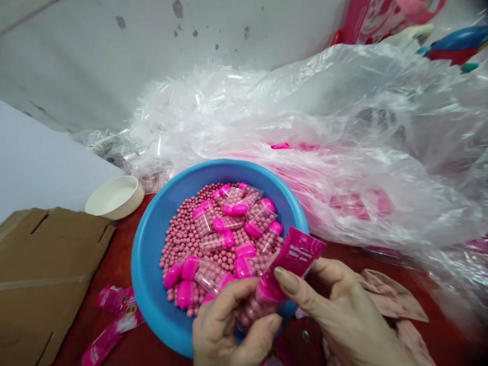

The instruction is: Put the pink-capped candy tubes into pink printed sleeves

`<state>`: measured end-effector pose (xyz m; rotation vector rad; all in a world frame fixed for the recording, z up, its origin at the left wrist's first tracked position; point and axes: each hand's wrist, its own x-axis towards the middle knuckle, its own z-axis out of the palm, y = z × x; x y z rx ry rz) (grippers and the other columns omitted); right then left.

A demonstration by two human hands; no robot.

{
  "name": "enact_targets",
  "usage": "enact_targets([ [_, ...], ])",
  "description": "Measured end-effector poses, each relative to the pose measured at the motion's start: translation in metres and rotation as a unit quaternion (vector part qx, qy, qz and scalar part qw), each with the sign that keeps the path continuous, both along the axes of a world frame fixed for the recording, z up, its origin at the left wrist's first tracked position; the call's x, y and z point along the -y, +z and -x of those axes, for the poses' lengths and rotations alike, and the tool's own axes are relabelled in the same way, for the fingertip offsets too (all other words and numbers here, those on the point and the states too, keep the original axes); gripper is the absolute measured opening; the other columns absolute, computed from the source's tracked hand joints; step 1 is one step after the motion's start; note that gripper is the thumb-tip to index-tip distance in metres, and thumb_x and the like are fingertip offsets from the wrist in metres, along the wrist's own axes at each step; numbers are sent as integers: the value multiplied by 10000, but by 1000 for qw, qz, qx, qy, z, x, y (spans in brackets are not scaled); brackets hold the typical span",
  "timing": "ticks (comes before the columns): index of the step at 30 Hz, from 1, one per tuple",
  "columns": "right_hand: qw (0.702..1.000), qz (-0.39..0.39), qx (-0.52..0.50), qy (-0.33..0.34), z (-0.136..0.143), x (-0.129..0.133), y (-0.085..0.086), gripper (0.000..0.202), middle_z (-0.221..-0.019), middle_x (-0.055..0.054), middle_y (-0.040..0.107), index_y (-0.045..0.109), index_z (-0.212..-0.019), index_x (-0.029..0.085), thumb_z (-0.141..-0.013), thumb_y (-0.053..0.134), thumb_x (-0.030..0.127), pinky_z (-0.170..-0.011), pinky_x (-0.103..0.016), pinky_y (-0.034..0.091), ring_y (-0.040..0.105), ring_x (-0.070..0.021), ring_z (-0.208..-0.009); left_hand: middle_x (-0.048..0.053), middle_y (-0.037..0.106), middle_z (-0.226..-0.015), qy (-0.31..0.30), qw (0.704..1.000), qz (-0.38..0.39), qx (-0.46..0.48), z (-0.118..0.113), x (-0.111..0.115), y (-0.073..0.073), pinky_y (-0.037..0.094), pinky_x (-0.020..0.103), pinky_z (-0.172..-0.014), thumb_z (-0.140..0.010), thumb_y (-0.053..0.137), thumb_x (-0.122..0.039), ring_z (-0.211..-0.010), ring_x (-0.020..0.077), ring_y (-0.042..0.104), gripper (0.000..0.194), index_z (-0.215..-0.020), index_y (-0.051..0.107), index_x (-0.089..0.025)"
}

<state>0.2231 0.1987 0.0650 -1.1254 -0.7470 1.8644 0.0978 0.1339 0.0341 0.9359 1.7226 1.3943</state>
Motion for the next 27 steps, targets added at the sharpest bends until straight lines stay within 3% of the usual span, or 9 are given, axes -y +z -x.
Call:
enact_targets([
  [4, 999, -17, 14, -26, 7, 7, -7, 245, -674, -18, 723, 752, -809, 208, -667, 765, 407, -592, -219, 535, 658, -143, -612, 39, 761, -699, -10, 999, 9, -53, 3, -1, 1, 587, 263, -593, -561, 820, -242, -602, 200, 689, 293, -845, 756, -205],
  [7, 998, -38, 22, -33, 11, 11, -12, 203, -718, -12, 726, 746, -801, 219, -659, 780, 360, -590, -227, 538, 656, -156, -655, 26, 753, -674, 3, 1000, 12, -21, 0, -3, 6, 568, 233, -563, -567, 818, -272, -561, 174, 670, 275, -824, 752, -197],
  [13, 981, 29, -164, -94, 6, 0, -12, 220, -473, 31, 609, 678, -541, 191, -665, 788, 335, -359, -150, 389, 489, -62, -389, -1, 754, -689, 48, 996, 12, 79, -2, -8, 21, 536, 179, -583, -556, 828, -245, -603, 148, 681, 258, -790, 729, -203],
  [17, 967, 48, -250, -24, 2, -5, -10, 138, -526, 31, 629, 711, -665, 206, -739, 736, 319, -414, -168, 422, 505, -67, -419, 11, 741, -671, 27, 976, 8, 218, 4, -12, 31, 548, 227, -569, -585, 818, -247, -580, 166, 688, 279, -813, 669, -187],
  [20, 962, 73, -262, 15, 3, -2, -9, 137, -613, 26, 657, 691, -730, 216, -788, 688, 340, -529, -212, 474, 572, -97, -525, 15, 721, -621, -1, 967, 4, 255, 7, -13, 35, 546, 243, -549, -587, 818, -243, -534, 162, 670, 280, -798, 649, -168],
  [23, 964, 80, -255, -3, 5, -2, -7, 185, -623, 28, 644, 656, -666, 193, -768, 708, 338, -582, -215, 477, 567, -96, -565, 14, 723, -667, -9, 981, 6, 194, 12, -15, 34, 536, 225, -592, -627, 795, -258, -597, 147, 664, 251, -813, 652, -166],
  [27, 966, 57, -252, 16, 3, -8, -2, 292, -578, 14, 584, 628, -608, 148, -723, 729, 396, -537, -210, 450, 511, -86, -527, 4, 699, -686, -57, 996, 41, -55, 19, -18, 28, 505, 211, -575, -731, 705, -282, -626, 147, 637, 131, -814, 680, -184],
])
